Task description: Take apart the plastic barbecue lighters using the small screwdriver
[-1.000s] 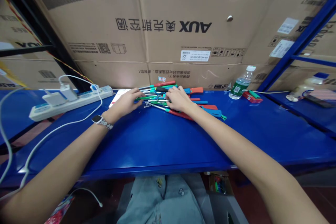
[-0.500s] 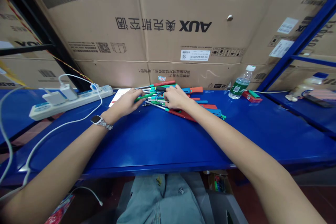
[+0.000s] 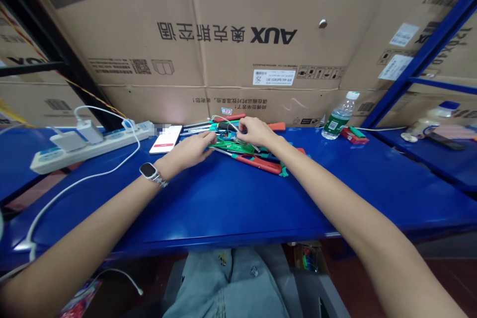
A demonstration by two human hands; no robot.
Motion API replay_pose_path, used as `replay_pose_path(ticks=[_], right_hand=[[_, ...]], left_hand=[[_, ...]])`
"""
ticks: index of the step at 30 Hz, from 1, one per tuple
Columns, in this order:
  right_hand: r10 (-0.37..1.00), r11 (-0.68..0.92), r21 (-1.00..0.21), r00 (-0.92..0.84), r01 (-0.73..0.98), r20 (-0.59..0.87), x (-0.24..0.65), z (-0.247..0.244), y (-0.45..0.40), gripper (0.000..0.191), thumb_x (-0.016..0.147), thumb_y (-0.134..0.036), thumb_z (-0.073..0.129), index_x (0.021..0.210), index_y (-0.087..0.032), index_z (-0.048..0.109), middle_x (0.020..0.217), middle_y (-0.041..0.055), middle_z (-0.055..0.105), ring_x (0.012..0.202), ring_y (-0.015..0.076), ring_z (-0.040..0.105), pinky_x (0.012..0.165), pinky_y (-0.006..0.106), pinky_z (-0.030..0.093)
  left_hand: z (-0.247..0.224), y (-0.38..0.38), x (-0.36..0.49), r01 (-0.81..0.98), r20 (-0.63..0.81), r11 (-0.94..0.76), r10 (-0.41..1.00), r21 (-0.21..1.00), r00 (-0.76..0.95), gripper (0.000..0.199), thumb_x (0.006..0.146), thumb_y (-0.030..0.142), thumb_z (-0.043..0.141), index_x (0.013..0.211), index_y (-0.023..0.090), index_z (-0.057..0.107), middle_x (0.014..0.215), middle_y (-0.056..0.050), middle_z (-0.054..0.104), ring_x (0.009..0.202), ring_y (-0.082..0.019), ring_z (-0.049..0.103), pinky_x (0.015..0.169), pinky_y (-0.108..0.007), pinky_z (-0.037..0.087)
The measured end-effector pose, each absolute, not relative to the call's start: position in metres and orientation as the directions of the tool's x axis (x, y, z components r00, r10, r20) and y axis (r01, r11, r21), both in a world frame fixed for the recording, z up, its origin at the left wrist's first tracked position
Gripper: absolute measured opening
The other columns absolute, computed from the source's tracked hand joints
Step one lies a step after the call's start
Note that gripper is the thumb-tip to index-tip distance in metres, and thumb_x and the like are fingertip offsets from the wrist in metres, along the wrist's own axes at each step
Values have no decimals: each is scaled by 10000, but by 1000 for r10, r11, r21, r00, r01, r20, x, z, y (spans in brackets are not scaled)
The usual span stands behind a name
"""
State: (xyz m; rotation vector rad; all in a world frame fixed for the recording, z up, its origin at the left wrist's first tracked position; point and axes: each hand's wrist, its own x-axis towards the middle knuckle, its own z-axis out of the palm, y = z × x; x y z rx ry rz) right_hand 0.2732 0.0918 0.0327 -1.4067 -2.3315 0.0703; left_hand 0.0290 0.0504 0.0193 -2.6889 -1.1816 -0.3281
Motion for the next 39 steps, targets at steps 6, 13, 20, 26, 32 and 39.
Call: replay_pose_path(ticks=[6,13,20,26,32,39], right_hand=[[891,425,-224,-361,877,276,271,30,95,87,870,-270,654,904,-197,686,895,54,745,797,199,652,644,288,382],[885,418,-172,-357,892,300,264,24,97,96,847,-305,674,867,-212,689,883,51,737,791,211,638,632,304,371],[849,465,-162,-388,870,358,257,22,84,106,872,-295,679,877,-190,670,958,90,705,906,244,634,765,352,445],[761,627,-347,-452,697,466,251,13,37,185,925,-372,649,932,-189,678,967,74,696,927,225,629,823,369,474],[736,676,-334,-623,657,265,254,1,0,93,867,-255,732,946,-209,711,920,36,729,895,217,652,869,394,456],[753,636,-230,-526,737,396,269,10,22,194,988,-282,587,1016,-186,752,1001,88,714,947,230,642,826,364,450]], left_hand=[[21,71,56,701,192,-678,675,-223,713,236,898,56,468,1082,155,577,962,-112,696,807,-239,658,679,-333,445],[25,63,51,655,216,-723,619,-219,755,193,889,61,503,1025,163,596,946,-96,697,842,-229,659,706,-328,455],[29,21,16,632,324,-746,556,-209,765,175,883,40,490,950,173,581,915,-72,683,844,-214,632,735,-335,467],[14,0,7,624,373,-772,546,-123,750,173,866,25,500,905,187,548,866,-39,671,782,-188,613,689,-314,456],[6,-4,10,602,355,-797,550,-50,756,167,868,36,513,913,195,532,855,-25,659,787,-191,623,680,-313,473],[2,-14,12,598,409,-795,582,102,703,115,942,239,549,1040,179,556,1359,-152,517,805,-170,627,691,-342,538]])
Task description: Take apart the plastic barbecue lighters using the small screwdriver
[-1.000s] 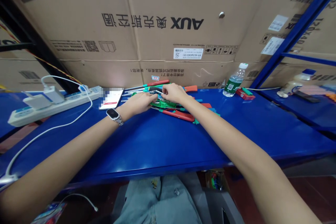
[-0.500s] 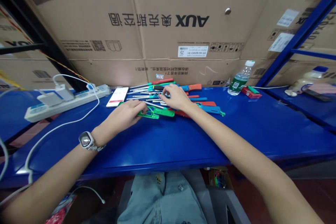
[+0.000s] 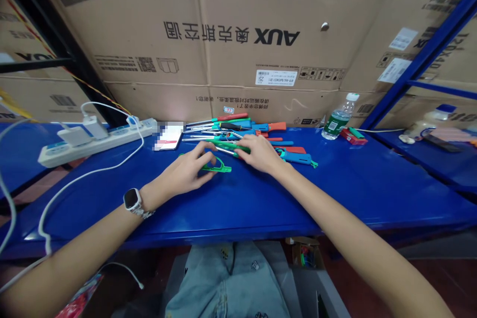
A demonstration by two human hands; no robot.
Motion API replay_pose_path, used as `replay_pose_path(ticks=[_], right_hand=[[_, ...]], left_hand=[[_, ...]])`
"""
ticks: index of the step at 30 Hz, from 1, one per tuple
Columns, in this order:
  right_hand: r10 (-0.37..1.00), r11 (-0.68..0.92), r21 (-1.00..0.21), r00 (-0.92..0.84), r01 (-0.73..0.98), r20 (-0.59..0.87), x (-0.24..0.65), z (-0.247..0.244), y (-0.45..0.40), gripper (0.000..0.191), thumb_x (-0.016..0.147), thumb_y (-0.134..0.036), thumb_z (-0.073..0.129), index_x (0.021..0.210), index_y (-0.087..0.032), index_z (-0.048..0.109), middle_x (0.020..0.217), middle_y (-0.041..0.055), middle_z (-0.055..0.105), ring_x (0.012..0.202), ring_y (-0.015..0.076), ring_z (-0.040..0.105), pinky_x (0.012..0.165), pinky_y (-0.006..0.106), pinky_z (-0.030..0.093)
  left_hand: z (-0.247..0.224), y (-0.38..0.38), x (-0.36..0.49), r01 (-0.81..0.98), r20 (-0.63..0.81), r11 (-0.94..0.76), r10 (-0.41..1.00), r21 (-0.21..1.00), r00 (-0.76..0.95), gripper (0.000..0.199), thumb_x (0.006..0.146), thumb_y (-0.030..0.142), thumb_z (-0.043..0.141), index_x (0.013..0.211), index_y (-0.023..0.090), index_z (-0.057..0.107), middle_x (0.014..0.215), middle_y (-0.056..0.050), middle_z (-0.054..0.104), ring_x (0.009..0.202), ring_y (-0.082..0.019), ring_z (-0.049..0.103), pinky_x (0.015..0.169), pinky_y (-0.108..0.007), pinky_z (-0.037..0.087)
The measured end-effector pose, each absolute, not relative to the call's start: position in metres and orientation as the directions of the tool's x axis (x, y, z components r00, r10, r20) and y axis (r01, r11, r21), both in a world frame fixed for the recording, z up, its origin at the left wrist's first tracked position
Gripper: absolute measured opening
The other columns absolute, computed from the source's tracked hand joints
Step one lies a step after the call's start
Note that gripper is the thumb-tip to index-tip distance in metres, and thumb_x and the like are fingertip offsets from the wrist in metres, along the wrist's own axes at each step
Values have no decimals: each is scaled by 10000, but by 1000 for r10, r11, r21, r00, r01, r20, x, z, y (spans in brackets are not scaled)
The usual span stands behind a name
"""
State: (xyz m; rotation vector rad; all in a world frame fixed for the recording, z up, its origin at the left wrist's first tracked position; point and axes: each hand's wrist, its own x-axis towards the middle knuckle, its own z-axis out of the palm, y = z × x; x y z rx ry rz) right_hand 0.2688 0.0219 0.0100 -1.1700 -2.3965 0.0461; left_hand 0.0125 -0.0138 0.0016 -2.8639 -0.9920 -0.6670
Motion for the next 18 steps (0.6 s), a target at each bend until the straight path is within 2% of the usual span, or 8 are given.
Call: replay_pose_path(ticks=[3,5,7,10,13,15,18], right_hand=[[788,559,-104,-488,823,375,269,15,34,261,999,-263,540,1122,-185,757,1075,124,693,1013,269,624,881,404,432],[808,531,-22,-498,847,315,266,13,38,283,993,-263,529,1146,-191,756,1095,140,670,1028,290,608,902,431,418],[815,523,6,-501,852,292,263,8,38,299,972,-273,546,1182,-189,742,1128,151,646,1048,308,589,923,456,411],[807,516,-77,-454,853,377,260,0,31,343,936,-266,565,1241,-193,702,1163,144,634,1079,314,574,945,467,418],[775,540,-191,-395,820,493,260,-4,19,307,919,-237,551,1185,-195,700,1126,126,646,1073,289,587,941,434,438],[746,577,-221,-397,786,535,258,-5,9,243,913,-223,544,1093,-183,704,1063,116,661,1036,273,603,914,409,447],[723,626,-236,-438,744,535,252,-6,-6,149,903,-214,545,958,-183,680,907,78,676,904,240,622,839,372,444]], left_hand=[[-4,-16,18,583,315,-791,610,186,727,182,985,257,485,1125,173,565,1272,-135,543,823,-177,634,737,-353,559],[-8,-15,21,576,287,-785,619,229,731,235,990,229,459,1194,170,558,1271,-137,540,929,-207,648,829,-380,567],[-10,-12,22,568,280,-778,628,270,727,286,989,228,462,1259,177,540,1303,-140,531,1062,-236,637,923,-406,552],[-9,-9,19,558,271,-763,641,325,718,313,961,258,532,1268,198,540,1329,-124,548,1182,-258,596,991,-424,525],[-3,-6,11,596,264,-739,671,314,693,392,901,316,631,1265,198,545,1282,-119,602,1179,-284,593,975,-449,512],[1,-6,7,642,242,-713,700,280,672,424,875,347,659,1255,187,561,1201,-117,641,1107,-287,621,920,-440,513],[5,-7,6,708,160,-659,751,255,641,363,872,397,662,1160,183,604,947,-69,684,856,-247,663,732,-363,499]])
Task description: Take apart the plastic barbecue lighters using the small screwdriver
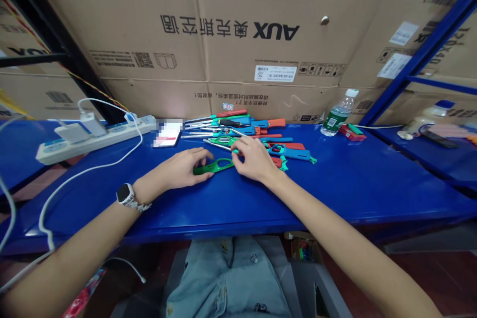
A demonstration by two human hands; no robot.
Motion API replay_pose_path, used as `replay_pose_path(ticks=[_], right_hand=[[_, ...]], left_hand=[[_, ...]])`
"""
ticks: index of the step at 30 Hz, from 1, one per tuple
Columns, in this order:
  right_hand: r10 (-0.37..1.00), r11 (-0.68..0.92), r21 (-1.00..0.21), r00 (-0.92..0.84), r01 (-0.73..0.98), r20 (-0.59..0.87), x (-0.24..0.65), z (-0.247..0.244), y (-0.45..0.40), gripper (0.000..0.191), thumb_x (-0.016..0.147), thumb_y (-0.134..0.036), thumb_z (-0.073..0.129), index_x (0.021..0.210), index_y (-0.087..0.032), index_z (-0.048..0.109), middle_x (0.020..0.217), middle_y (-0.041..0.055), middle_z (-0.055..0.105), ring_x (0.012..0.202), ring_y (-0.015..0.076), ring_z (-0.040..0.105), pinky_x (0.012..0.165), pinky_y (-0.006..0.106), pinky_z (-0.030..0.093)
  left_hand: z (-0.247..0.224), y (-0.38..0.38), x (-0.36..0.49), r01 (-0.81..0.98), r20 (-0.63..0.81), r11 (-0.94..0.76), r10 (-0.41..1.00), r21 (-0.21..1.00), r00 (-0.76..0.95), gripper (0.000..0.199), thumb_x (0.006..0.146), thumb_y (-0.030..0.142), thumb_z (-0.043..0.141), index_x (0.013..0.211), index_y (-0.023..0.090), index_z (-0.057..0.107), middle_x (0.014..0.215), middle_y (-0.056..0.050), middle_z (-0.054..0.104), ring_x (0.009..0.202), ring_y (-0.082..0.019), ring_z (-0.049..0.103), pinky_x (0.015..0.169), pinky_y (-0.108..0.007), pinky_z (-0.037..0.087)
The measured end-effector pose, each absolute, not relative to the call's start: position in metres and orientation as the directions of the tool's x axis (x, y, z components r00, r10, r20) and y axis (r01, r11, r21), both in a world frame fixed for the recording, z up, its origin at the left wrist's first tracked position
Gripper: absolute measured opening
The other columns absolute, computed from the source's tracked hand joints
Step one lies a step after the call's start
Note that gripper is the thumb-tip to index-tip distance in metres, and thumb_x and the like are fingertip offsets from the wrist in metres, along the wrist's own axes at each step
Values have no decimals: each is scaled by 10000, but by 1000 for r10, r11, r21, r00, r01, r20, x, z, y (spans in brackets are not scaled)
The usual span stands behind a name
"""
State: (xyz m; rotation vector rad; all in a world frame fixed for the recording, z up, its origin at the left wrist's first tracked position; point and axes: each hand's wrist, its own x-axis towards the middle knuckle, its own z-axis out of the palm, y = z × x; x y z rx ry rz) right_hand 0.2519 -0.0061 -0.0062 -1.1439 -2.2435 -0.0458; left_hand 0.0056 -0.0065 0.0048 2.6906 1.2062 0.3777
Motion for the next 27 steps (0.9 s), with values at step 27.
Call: replay_pose_path(ticks=[27], right_hand=[[794,591,-494,-570,638,213,250,-7,-29,389,735,-52,607,1087,-216,643,1104,72,628,1029,242,607,905,404,474]], left_hand=[[2,-6,8,484,443,-819,573,307,689,233,899,215,576,1130,195,601,1217,-97,629,1172,-250,571,1011,-426,486]])
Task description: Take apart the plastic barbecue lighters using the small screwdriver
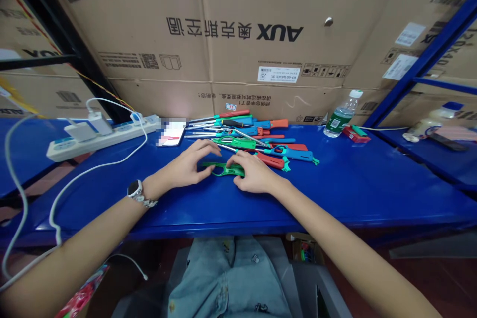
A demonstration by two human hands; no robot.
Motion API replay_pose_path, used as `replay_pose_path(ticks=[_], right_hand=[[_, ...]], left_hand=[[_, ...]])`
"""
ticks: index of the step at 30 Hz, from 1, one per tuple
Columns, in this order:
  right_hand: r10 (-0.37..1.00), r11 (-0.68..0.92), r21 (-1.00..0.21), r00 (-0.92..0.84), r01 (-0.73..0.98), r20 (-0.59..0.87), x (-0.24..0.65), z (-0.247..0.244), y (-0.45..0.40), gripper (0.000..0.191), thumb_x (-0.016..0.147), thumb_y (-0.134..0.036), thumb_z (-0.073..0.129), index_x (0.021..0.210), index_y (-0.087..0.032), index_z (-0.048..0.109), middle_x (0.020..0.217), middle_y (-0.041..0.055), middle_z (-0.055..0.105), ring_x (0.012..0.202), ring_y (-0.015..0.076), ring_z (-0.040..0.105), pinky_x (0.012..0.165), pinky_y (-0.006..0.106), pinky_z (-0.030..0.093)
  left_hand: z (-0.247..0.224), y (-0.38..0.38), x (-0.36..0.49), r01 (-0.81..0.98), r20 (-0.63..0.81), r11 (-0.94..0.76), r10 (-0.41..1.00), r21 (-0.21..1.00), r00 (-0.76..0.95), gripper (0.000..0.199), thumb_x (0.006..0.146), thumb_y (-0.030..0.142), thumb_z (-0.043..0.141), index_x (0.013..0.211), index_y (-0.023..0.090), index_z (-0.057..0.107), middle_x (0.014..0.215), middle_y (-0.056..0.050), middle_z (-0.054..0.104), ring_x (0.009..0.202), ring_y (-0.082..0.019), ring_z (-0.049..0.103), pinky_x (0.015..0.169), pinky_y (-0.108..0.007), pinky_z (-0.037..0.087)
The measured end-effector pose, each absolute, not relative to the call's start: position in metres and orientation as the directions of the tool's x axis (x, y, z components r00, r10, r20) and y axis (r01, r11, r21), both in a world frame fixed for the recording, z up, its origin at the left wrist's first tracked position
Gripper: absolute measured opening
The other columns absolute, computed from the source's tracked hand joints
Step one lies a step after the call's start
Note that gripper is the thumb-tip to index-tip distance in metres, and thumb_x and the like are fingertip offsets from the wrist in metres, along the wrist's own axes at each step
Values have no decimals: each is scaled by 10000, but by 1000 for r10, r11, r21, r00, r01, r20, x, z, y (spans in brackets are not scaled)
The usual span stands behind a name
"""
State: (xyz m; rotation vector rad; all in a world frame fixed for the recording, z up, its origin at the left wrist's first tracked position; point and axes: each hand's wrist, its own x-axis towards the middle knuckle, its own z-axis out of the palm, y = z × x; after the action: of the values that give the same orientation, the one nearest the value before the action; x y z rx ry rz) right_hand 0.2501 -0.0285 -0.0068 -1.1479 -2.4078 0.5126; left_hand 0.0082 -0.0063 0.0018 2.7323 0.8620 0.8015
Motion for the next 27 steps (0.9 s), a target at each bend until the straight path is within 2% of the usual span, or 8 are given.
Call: replay_pose_path(ticks=[3,5,10,12,15,20,23,27], right_hand=[[760,636,-463,-605,617,238,251,-9,-26,381,757,-40,564,1078,-230,642,1152,74,638,1142,273,574,985,465,447],[736,663,-459,-629,592,251,249,-11,-25,357,797,-65,556,1100,-234,640,1174,80,638,1157,274,565,993,474,446],[732,682,-375,-580,628,359,243,-2,-6,258,846,-144,580,1083,-215,651,1150,97,652,1144,282,575,992,468,437],[784,583,-305,-424,753,453,245,6,12,162,889,-207,570,1023,-197,660,1101,117,654,1102,295,583,957,462,445],[871,341,-156,-249,927,423,247,16,42,216,890,-273,602,1063,-168,677,1136,171,645,1103,350,571,917,484,437],[926,265,-25,-248,964,284,247,24,67,123,879,-241,600,871,-165,696,1032,164,700,1045,335,604,895,466,423],[918,289,-65,-257,955,303,246,29,68,99,887,-233,607,890,-177,688,917,106,737,938,281,648,891,426,414],[864,379,-172,-281,909,418,245,43,58,114,902,-228,608,962,-178,691,882,76,753,822,233,668,764,338,423]], left_hand=[[1,-9,13,530,302,-791,608,304,734,352,888,380,682,1188,213,603,1211,-85,644,1125,-271,594,961,-442,497],[-2,-9,14,568,239,-754,648,329,723,333,900,430,680,1144,211,617,1148,-78,660,1071,-264,614,905,-418,509],[-6,-1,7,565,230,-729,669,386,707,222,930,347,643,1092,195,629,1104,-70,667,1076,-244,602,915,-393,500],[-5,2,3,587,227,-716,686,378,691,255,914,366,666,1093,188,636,1106,-75,670,1062,-251,601,917,-406,496],[-3,3,2,609,233,-700,706,374,669,340,896,449,687,1104,185,646,1093,-82,672,1037,-260,601,908,-423,497],[-2,3,3,604,287,-695,715,390,638,296,941,446,633,1082,187,652,1085,-84,672,1015,-245,613,903,-422,502],[-3,4,0,600,364,-706,708,376,605,253,963,414,608,1066,187,649,1099,-82,657,1043,-241,613,935,-430,497],[2,7,-3,578,586,-748,640,326,497,158,994,314,558,1057,191,634,1071,-72,637,1054,-231,604,953,-423,501]])
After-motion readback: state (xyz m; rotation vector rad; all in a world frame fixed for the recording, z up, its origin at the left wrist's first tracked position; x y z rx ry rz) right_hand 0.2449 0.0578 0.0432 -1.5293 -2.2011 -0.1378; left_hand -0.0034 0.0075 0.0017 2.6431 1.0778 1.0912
